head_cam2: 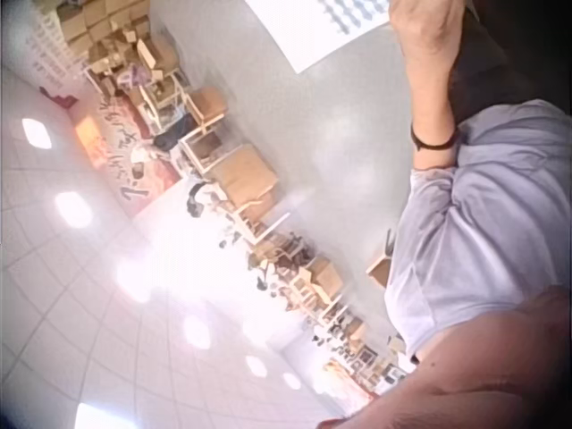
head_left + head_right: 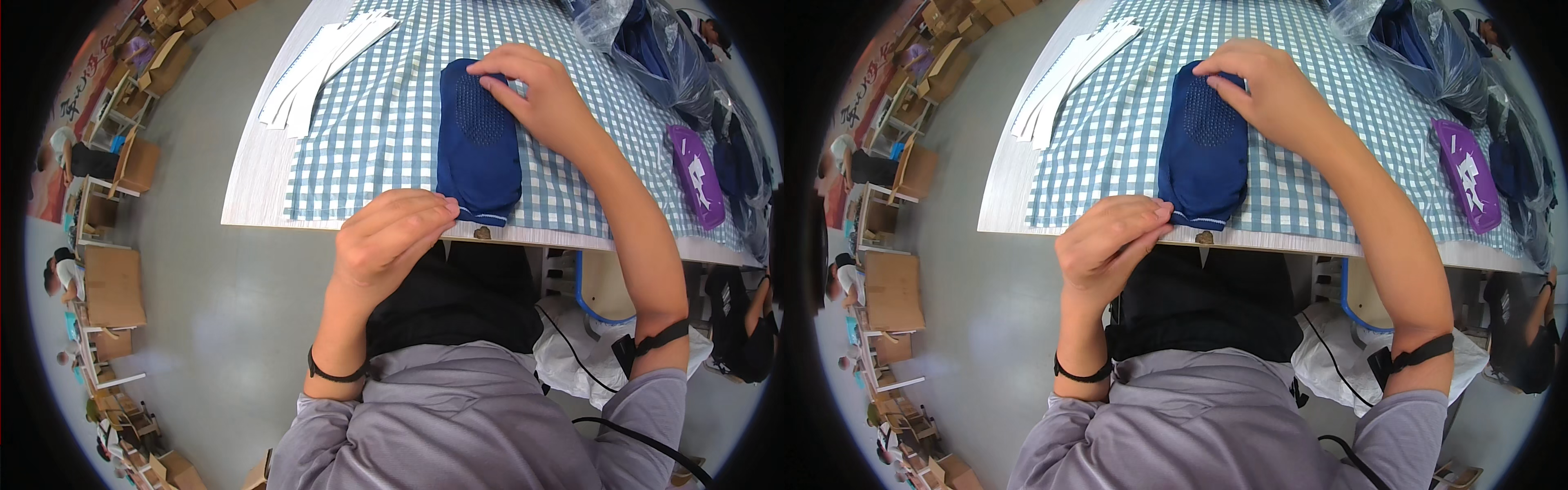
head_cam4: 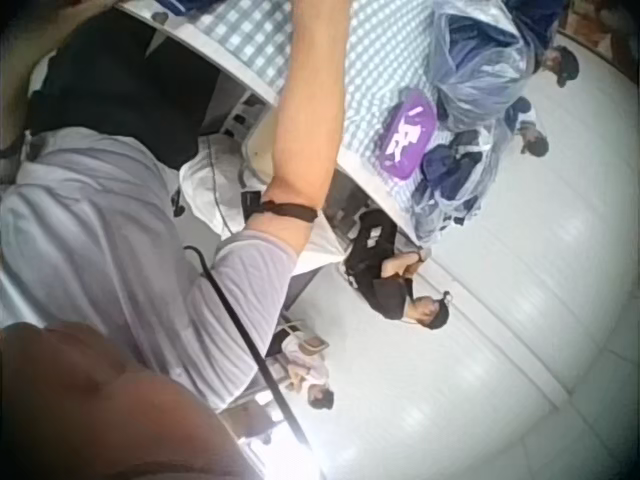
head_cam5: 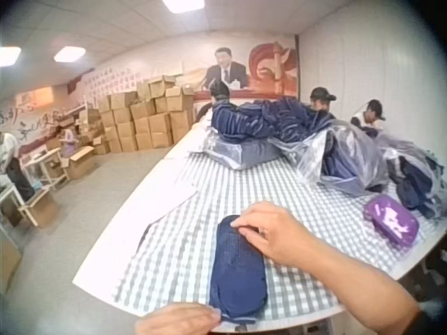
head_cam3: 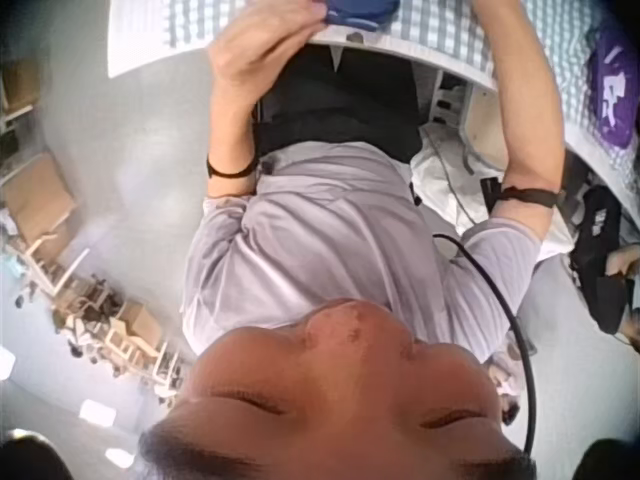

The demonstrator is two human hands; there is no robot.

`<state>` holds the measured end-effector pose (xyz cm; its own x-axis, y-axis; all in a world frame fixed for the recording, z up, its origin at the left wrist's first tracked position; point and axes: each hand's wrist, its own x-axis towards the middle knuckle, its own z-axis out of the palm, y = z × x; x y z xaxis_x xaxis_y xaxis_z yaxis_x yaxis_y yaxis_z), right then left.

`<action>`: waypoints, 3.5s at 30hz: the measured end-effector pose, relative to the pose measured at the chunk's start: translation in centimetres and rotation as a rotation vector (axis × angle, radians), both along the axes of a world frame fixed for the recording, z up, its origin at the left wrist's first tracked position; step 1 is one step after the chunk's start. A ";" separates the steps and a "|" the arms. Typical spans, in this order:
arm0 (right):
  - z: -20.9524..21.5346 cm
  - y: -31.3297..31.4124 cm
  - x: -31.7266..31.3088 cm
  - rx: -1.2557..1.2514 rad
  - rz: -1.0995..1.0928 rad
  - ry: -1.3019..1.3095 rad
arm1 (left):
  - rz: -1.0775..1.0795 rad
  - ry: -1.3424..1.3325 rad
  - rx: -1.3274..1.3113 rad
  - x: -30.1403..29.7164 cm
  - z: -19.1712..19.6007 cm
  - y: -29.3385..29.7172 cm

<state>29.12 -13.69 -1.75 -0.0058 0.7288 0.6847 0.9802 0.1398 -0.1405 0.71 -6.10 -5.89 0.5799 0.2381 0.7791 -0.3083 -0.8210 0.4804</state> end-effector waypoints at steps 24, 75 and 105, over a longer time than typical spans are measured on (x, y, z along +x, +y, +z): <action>-1.9 2.1 -0.7 -0.187 0.145 0.412 | 0.283 0.116 0.007 -2.4 -2.9 0.6; 0.7 -10.7 -7.2 -0.158 0.297 0.068 | -0.127 0.130 0.277 0.3 2.0 0.4; 4.0 -9.8 -7.9 -0.489 0.229 -0.042 | -0.480 0.548 0.515 3.3 6.4 4.5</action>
